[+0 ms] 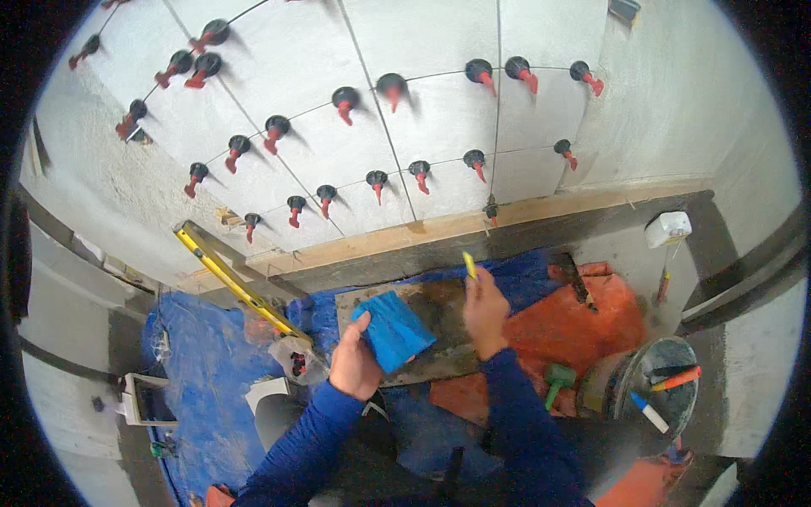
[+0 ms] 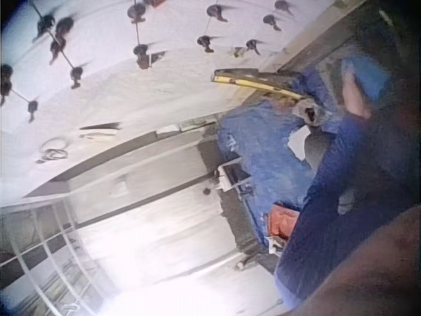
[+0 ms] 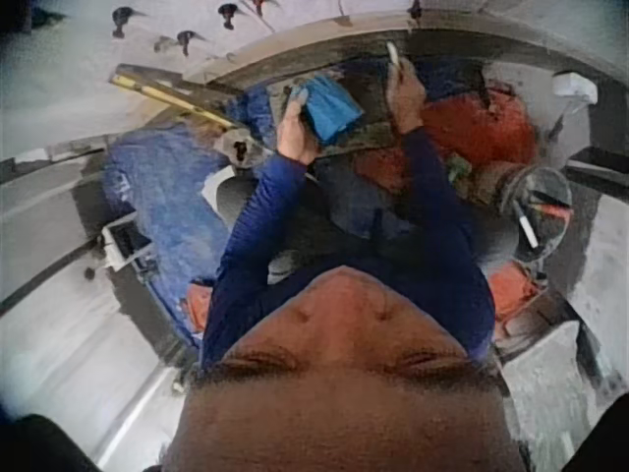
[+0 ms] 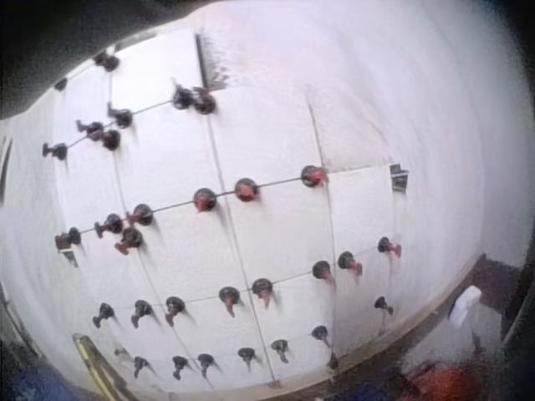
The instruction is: The person installs red tile leveling spacers between white wall tiles. They place spacers at tile intersections, adjust them by hand, and occasionally use a blue sponge to wipe the tile surface.
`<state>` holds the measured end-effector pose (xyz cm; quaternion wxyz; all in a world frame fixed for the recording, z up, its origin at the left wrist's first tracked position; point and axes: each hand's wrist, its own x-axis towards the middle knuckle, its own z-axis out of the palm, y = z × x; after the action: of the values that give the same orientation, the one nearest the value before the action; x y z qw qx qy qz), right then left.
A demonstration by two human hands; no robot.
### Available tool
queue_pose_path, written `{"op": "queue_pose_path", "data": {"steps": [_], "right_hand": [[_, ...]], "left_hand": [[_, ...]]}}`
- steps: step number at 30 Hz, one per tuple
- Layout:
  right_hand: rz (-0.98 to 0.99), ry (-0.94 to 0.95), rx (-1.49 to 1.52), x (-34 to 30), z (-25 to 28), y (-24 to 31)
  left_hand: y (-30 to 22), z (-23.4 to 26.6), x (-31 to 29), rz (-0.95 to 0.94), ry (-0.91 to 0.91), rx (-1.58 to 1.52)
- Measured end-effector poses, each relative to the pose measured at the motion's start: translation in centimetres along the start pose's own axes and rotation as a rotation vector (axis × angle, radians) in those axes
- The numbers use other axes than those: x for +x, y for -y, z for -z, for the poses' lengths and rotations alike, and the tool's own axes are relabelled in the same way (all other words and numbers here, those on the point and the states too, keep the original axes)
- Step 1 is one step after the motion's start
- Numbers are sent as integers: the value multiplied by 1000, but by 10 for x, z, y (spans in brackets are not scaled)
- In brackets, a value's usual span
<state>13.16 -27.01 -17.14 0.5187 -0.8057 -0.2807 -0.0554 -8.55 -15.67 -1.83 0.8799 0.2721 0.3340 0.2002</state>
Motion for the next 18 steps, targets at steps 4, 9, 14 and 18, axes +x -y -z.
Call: {"op": "queue_pose_path", "data": {"steps": [4,9,14,18], "right_hand": [[239,-149,-95,62,-12,151],[427,-308,-256,107,-25,202],[457,-313,-330,112,-42,193],[467,-340,-394,117,-47,189]], "left_hand": [[-15,-2,-11,-80,6,-43],[-49,9,-33,-152,112,-30],[-74,18,-54,-236,102,-38],[-81,19,-60,-258,78,-45]]}}
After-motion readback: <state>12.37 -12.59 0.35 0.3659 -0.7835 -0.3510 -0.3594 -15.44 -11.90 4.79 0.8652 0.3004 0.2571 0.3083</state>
